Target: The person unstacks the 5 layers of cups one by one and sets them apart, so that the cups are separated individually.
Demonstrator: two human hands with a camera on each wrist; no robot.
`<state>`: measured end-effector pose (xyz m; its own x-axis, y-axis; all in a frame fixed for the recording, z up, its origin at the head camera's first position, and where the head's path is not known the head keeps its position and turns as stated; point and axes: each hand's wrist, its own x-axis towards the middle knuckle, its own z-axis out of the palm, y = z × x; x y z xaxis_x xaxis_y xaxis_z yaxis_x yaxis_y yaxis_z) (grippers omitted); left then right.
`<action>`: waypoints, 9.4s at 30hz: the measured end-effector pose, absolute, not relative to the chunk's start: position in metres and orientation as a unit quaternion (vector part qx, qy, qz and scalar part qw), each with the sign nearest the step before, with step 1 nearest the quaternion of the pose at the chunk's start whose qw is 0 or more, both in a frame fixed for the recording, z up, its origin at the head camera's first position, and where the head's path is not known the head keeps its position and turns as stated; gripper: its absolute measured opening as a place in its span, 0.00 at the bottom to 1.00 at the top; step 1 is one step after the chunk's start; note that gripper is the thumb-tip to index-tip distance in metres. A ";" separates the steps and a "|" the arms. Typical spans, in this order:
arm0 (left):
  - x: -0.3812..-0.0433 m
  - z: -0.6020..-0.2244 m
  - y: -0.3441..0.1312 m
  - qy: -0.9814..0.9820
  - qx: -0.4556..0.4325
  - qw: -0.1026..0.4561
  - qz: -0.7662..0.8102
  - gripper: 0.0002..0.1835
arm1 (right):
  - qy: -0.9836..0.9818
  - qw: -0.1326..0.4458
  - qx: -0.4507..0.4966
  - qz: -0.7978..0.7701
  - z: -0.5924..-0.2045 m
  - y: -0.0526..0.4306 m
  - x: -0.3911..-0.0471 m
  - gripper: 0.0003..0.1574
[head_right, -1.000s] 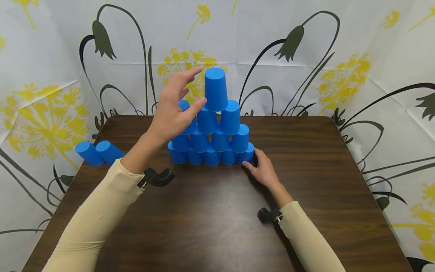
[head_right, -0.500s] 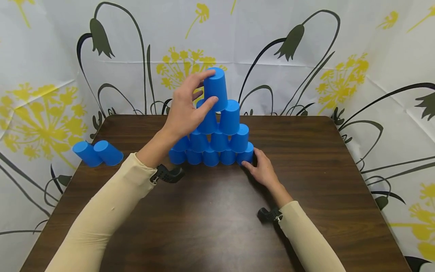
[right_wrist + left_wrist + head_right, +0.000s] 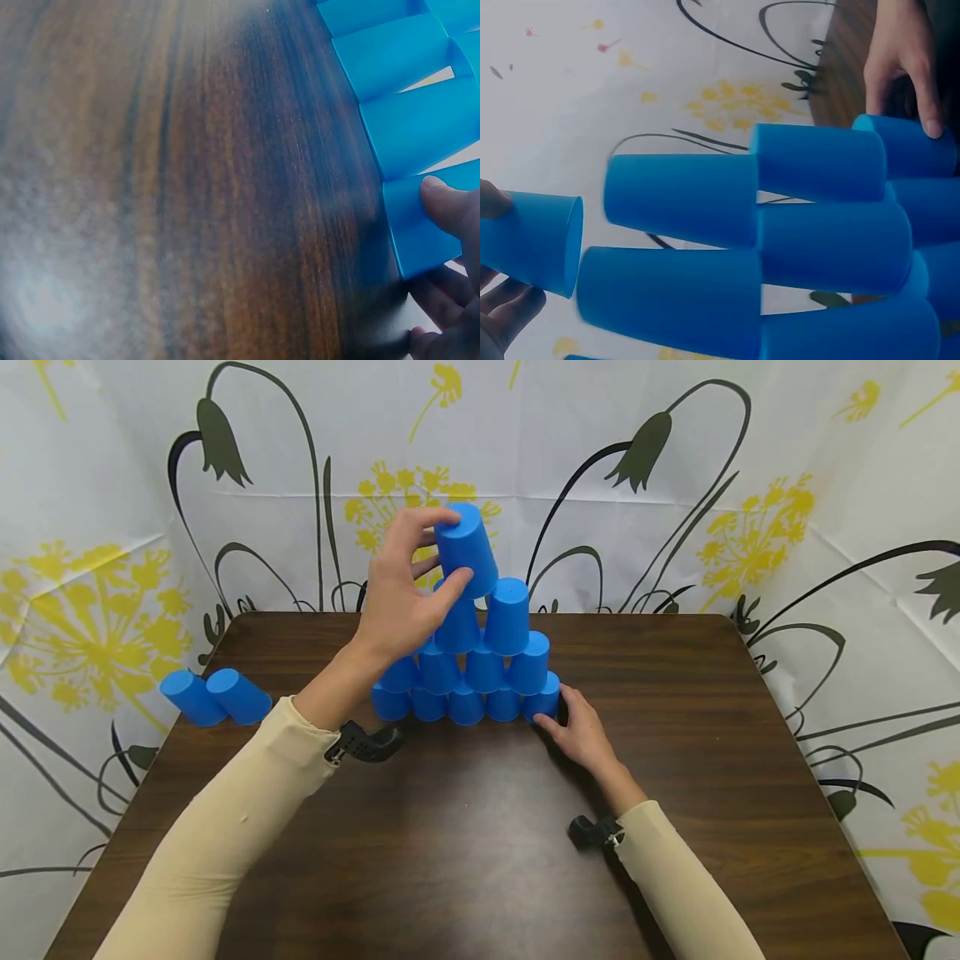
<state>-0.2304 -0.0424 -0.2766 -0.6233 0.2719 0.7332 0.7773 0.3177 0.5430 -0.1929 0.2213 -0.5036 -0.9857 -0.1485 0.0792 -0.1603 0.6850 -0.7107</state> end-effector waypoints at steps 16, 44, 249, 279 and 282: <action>-0.192 -0.310 -0.172 -0.771 -0.186 0.387 -0.470 0.26 | -0.920 0.011 0.082 0.383 -0.506 0.222 -0.195 0.40; -0.198 -0.481 -0.262 -0.905 0.046 0.262 -0.330 0.29 | -0.920 0.008 0.084 0.382 -0.510 0.222 -0.194 0.41; -0.187 -0.368 -0.131 -0.808 -0.239 0.360 -0.402 0.27 | -0.917 0.012 0.074 0.392 -0.512 0.225 -0.195 0.42; -0.231 -0.361 -0.059 -0.787 -0.321 0.244 -0.467 0.22 | -0.918 0.008 0.072 0.389 -0.512 0.225 -0.195 0.41; -0.232 -0.362 -0.058 -0.791 -0.314 0.242 -0.466 0.23 | -0.918 0.008 0.071 0.390 -0.513 0.225 -0.195 0.40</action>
